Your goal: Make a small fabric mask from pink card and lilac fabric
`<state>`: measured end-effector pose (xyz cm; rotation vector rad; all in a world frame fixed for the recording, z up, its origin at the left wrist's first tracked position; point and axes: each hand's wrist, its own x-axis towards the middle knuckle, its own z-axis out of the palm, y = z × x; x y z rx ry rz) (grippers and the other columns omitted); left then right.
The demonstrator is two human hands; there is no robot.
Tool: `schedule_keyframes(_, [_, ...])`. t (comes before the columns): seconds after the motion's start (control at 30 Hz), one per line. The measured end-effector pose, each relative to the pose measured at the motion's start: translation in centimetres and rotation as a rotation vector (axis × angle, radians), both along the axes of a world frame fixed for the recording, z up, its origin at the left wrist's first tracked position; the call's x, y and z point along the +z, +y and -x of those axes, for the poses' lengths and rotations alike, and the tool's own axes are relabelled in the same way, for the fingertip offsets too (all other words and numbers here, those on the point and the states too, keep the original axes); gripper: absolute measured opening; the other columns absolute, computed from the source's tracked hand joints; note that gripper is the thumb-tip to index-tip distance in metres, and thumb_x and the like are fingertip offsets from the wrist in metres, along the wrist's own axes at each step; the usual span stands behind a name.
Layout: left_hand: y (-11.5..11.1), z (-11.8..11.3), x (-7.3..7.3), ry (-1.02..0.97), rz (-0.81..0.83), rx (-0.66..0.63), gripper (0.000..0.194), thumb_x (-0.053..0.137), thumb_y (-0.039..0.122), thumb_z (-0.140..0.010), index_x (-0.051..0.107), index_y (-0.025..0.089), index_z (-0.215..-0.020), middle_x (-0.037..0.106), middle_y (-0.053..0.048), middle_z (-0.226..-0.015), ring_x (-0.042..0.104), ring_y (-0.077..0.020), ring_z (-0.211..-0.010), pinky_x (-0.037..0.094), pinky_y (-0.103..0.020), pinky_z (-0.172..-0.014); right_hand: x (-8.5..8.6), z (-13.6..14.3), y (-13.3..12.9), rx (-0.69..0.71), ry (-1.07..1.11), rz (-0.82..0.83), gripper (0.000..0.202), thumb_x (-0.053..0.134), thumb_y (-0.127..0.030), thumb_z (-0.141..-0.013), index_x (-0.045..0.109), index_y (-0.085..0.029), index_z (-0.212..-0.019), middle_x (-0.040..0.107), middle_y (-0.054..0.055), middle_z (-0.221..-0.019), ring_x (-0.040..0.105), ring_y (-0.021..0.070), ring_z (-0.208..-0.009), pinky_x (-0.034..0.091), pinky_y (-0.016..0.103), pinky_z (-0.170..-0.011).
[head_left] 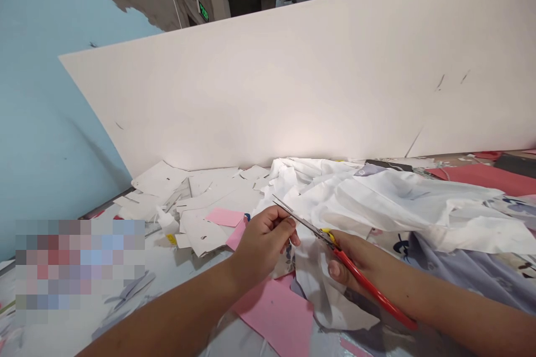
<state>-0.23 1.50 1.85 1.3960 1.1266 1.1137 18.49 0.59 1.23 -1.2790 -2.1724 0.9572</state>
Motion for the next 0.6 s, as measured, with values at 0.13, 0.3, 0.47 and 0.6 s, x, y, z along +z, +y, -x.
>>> schedule_keyframes(0.13, [0.18, -0.09, -0.22, 0.017, -0.007, 0.030, 0.018, 0.050, 0.033, -0.075, 0.052, 0.017, -0.068, 0.057, 0.002, -0.054, 0.035, -0.0046, -0.042, 0.028, -0.018, -0.042, 0.08, -0.19, -0.05, 0.050, -0.191, -0.056, 0.034, 0.038, -0.053, -0.077, 0.041, -0.020, -0.078, 0.045, -0.001, -0.064, 0.040, 0.0126, -0.054, 0.036, 0.025, -0.050])
schedule_keyframes(0.3, [0.27, -0.12, -0.48, 0.039, -0.029, 0.037, 0.017, 0.050, 0.033, -0.074, 0.054, 0.017, -0.069, 0.056, 0.003, -0.052, 0.036, -0.0047, -0.043, 0.028, -0.017, -0.042, 0.03, -0.47, -0.24, 0.087, -0.238, -0.142, 0.029, 0.040, -0.049, -0.077, 0.038, -0.020, -0.076, 0.046, 0.001, -0.067, 0.039, 0.0132, -0.055, 0.035, 0.027, -0.051])
schedule_keyframes(0.47, [0.28, -0.18, -0.57, 0.044, -0.028, 0.042, 0.018, 0.050, 0.034, -0.074, 0.054, 0.017, -0.070, 0.055, 0.003, -0.053, 0.034, -0.0047, -0.042, 0.027, -0.017, -0.042, -0.29, -0.49, -0.08, 0.067, -0.213, -0.163, 0.029, 0.045, -0.048, -0.074, 0.039, -0.020, -0.076, 0.045, 0.001, -0.066, 0.038, 0.0130, -0.054, 0.033, 0.027, -0.049])
schedule_keyframes(0.6, [0.18, -0.15, -0.47, 0.054, -0.020, 0.048, 0.019, 0.051, 0.035, -0.074, 0.054, 0.017, -0.069, 0.056, 0.003, -0.053, 0.035, -0.0049, -0.043, 0.028, -0.017, -0.042, -0.50, -0.41, 0.09, 0.041, -0.140, -0.091, 0.032, 0.051, -0.049, -0.071, 0.042, -0.019, -0.077, 0.046, -0.001, -0.063, 0.037, 0.0119, -0.053, 0.032, 0.025, -0.047])
